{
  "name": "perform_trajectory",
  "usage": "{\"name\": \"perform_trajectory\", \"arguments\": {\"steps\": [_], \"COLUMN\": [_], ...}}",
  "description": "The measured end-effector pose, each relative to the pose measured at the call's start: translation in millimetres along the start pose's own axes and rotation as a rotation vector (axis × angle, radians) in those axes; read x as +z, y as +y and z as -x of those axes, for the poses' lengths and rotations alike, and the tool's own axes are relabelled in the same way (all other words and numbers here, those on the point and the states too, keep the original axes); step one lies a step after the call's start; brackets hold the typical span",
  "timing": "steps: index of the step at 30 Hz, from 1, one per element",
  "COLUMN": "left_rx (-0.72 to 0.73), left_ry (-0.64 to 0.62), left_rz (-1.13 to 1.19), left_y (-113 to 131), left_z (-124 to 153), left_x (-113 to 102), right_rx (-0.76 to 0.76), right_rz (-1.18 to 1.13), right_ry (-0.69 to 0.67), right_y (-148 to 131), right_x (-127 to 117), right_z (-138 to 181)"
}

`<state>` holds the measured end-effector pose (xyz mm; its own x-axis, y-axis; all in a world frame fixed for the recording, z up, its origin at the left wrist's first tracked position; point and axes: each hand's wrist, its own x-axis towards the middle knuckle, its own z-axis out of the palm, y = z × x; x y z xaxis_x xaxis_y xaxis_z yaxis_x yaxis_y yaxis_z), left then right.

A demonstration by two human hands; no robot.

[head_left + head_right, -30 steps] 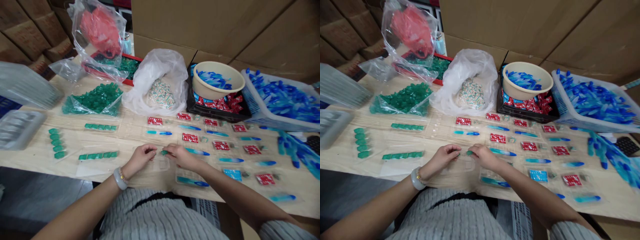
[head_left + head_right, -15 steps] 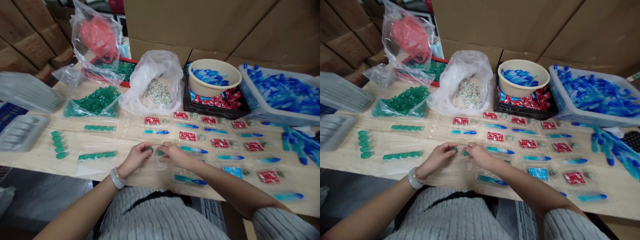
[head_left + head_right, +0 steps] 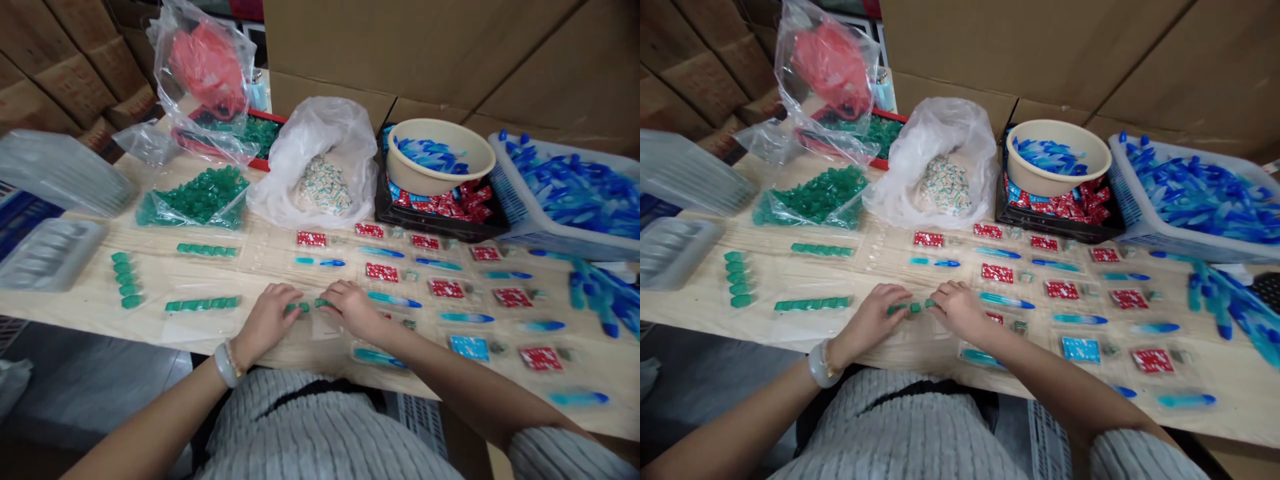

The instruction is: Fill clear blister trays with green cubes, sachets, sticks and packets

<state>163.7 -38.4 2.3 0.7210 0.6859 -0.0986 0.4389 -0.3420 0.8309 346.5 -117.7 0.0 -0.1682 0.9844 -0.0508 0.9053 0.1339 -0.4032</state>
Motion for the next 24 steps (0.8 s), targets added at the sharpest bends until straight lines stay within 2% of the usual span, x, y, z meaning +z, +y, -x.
{"name": "perform_trajectory", "arguments": {"steps": [2,4,7,9,12,14,15,17,19,21,24], "left_rx": [0.117,0.154,0.170,0.173,0.212,0.238,0.232,0.147,0.007,-0.095,-0.111], "left_ry": [-0.075,-0.106,-0.111,-0.128,-0.102,0.019,0.108,0.364,0.474,0.431,0.356], "left_rz": [-0.213,-0.315,-0.369,-0.362,-0.292,-0.264,-0.275,-0.351,-0.492,-0.558,-0.562], "left_y": [-9,-14,-16,-17,-21,-29,-36,-52,-73,-93,-116], "left_z": [2,2,6,13,19,5,-8,-47,-94,-137,-182], "left_x": [3,8,13,9,-19,-57,-81,-132,-176,-204,-218], "right_rx": [-0.015,-0.008,0.017,-0.008,-0.044,-0.042,-0.060,-0.151,-0.246,-0.176,0.040], "right_rz": [0.088,0.147,0.191,0.141,-0.002,-0.065,-0.090,-0.143,-0.203,-0.207,-0.051], "right_ry": [-0.083,-0.141,-0.180,-0.193,-0.119,0.007,0.061,0.125,0.164,0.255,0.201], "right_y": [-5,-11,-16,-16,-12,-12,-14,-22,-32,-36,-26], "right_x": [4,8,11,8,-8,-21,-26,-33,-33,-30,-25], "right_z": [-5,-9,-11,-7,-10,-31,-51,-109,-183,-258,-344]}}
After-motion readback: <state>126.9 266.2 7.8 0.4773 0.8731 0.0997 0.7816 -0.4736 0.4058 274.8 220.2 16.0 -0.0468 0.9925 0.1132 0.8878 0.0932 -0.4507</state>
